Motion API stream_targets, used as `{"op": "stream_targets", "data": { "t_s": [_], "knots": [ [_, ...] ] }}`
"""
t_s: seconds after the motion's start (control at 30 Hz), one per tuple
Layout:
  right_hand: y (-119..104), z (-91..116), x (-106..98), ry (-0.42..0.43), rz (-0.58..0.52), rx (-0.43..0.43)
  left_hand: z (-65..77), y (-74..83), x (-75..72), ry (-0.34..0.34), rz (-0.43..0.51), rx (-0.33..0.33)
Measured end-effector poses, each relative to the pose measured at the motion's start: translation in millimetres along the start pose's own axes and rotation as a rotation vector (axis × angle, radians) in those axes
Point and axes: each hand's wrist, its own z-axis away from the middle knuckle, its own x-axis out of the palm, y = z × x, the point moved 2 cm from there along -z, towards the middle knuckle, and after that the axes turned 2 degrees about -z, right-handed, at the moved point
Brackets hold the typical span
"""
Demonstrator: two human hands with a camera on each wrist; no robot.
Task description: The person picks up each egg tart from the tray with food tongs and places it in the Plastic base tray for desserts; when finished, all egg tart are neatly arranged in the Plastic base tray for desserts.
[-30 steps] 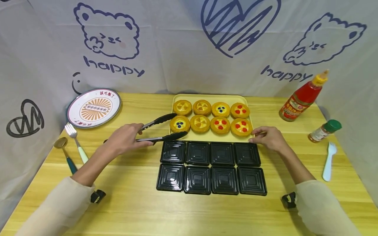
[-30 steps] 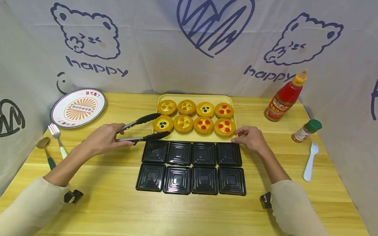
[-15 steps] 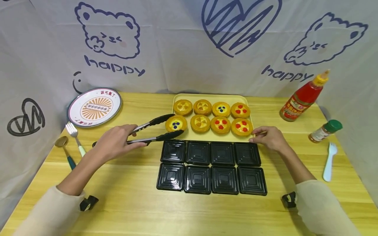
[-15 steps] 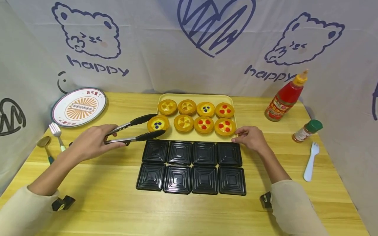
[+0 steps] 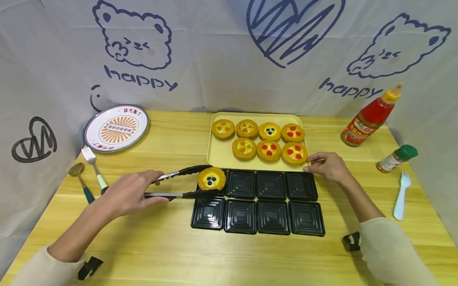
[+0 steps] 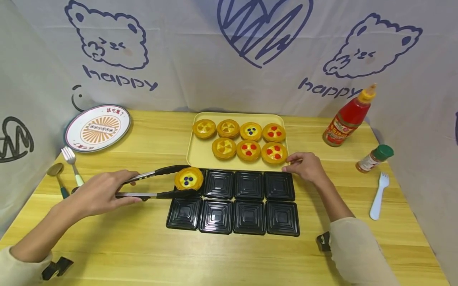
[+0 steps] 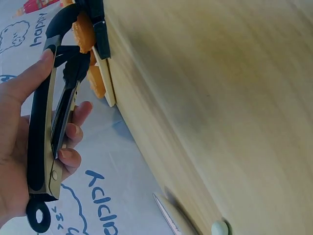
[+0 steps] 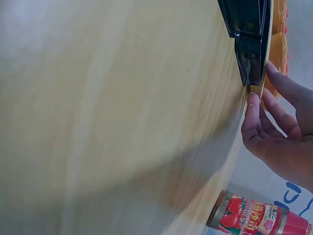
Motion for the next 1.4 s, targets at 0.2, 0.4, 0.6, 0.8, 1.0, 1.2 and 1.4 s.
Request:
{"op": "stream_targets", "data": {
  "t_s": [0.2, 0.4, 0.6, 0.8, 1.0, 1.2, 1.4],
  "knots": [
    [-1, 0, 0, 0.001, -0.01, -0.004, -1.1, -0.6, -2.3, -0.042, 0.034, -0.036],
    [-2, 0, -1, 0.001, -0.021, -0.005, -18.7, 4.2, -13.9, -0.041, 0.061, -0.028],
    [-1, 2, -3, 0.002, -0.017, -0.008, -68.8, 19.0, -10.9, -0.038, 0.047, -0.003],
    [0, 1, -3, 0.004, -0.018, -0.017, -110.9, 34.1, -0.8, -0.058, 0.027, 0.003],
    [-2, -1, -2, -0.001, -0.024, -0.004, -125.9, 39.4, -0.3, -0.076, -0.031, -0.026],
    [-2, -1, -3, 0.001, -0.02, 0.001, -127.4, 40.7, -2.5, -0.079, -0.056, -0.03],
    [-2, 0, -2, 0.0, -0.023, 0.0, -121.4, 40.5, -1.3, -0.053, -0.091, -0.003]
  ]
}}
